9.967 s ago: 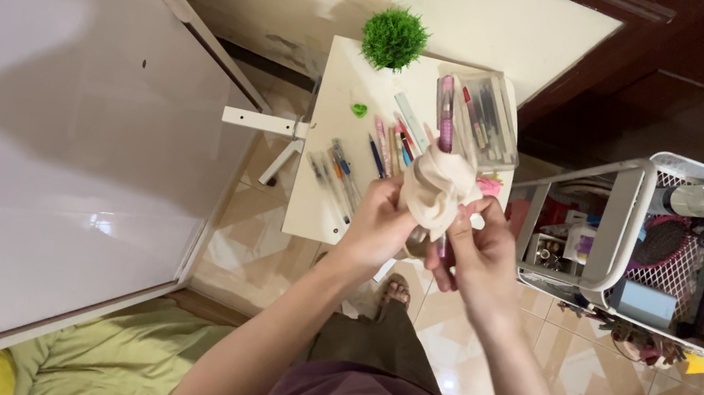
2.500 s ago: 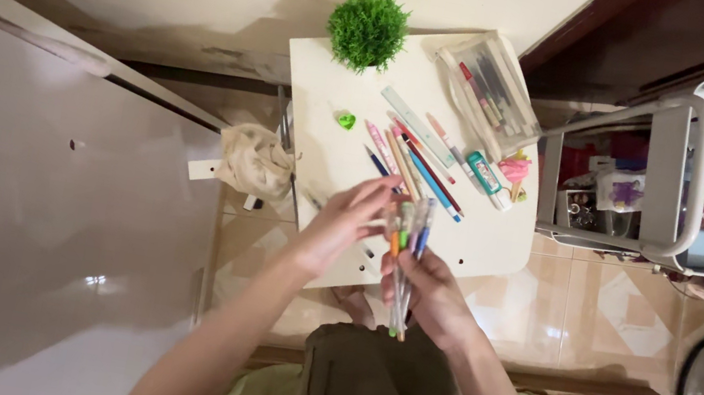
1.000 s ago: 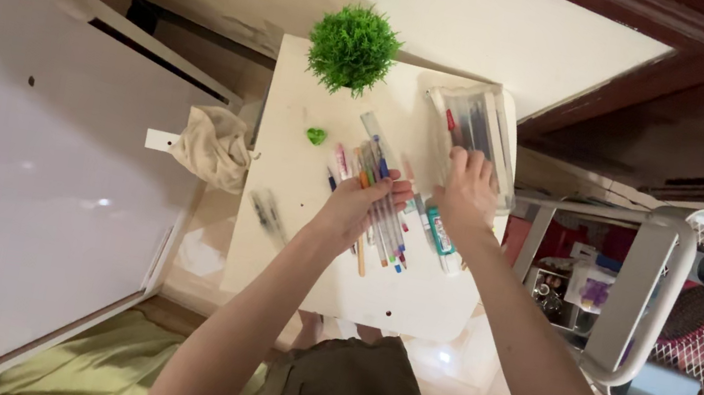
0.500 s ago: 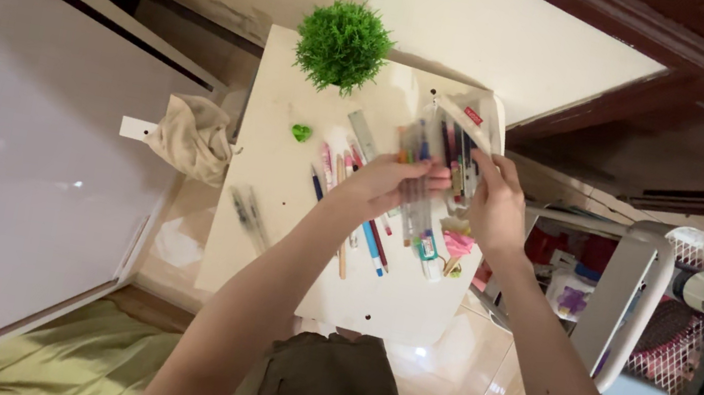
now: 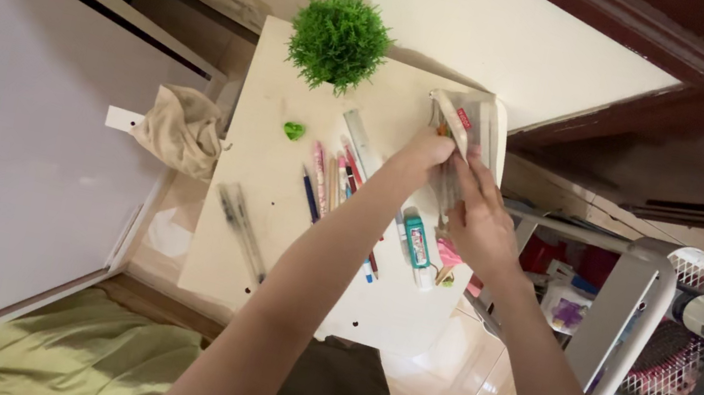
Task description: The person wipes various pens and pencils with a cloth one by one, then places them into a clear plastic pencil case on a small white table. The person handles each item individually, wiping it before inserting it into the case.
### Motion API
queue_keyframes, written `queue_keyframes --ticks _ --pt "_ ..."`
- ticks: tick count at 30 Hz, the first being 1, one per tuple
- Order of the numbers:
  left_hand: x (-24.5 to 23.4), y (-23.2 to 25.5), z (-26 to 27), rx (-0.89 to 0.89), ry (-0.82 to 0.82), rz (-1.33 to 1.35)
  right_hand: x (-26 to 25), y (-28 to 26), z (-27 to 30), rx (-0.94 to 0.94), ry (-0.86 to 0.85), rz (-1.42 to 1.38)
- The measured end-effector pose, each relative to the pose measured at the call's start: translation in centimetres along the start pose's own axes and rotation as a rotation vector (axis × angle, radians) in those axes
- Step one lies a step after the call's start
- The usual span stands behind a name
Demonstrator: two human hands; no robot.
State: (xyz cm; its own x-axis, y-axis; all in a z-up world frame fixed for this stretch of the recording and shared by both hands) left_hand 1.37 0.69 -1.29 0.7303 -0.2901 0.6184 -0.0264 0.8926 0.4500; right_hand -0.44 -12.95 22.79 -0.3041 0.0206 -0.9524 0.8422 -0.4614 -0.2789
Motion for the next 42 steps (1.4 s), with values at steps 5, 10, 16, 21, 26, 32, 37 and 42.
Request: queue_keyframes --ticks 5,10,16,21,26,32,37,42 --pt "0.8 -0.9 -0.4 0.109 0.098 -0.243 0.2 0.8 0.1 0.078 -0.059 -0.002" --pt "1.7 -1.6 -0.8 0.002 -0.049 -0.006 -1.1 0.7 0.1 0.087 0.006 -0.029" --pt "3.1 -0.5 4.7 0.207 0.3 -0.222 -1.8 0.5 0.3 0.105 0.019 -0.118" --pt "4.1 -0.1 7.1 0.395 0.294 -0.206 -1.8 0.0 0.3 0.051 0.077 -0.086" --pt "4.2 0.3 7.6 0.475 0.271 -0.352 -2.4 -0.1 0.4 0.204 -0.053 -0.165" --pt "3.5 2.4 9.4 0.397 0.231 -0.367 -2.1 1.7 0.3 0.119 0.102 -0.329" --pt "3.6 4.7 9.7 0.559 0.321 -0.649 -1.5 3.1 0.3 0.091 0.181 -0.288" --pt "3.8 4.9 9.6 0.696 0.267 -0.739 -1.7 3.2 0.3 0.148 0.152 -0.331"
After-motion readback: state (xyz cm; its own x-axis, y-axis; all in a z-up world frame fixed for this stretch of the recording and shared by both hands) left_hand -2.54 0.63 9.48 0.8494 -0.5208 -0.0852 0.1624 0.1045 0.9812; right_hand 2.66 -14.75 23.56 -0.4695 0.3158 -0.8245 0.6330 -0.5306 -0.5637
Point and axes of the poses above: each hand's wrist, its own z-axis away from the middle knuckle, its own x-axis out of the palm, y = z × x, the point moved 2 cm from there along -z, towards the middle knuckle, and after that the axes turned 15 degrees about z, right-handed, at the moved point
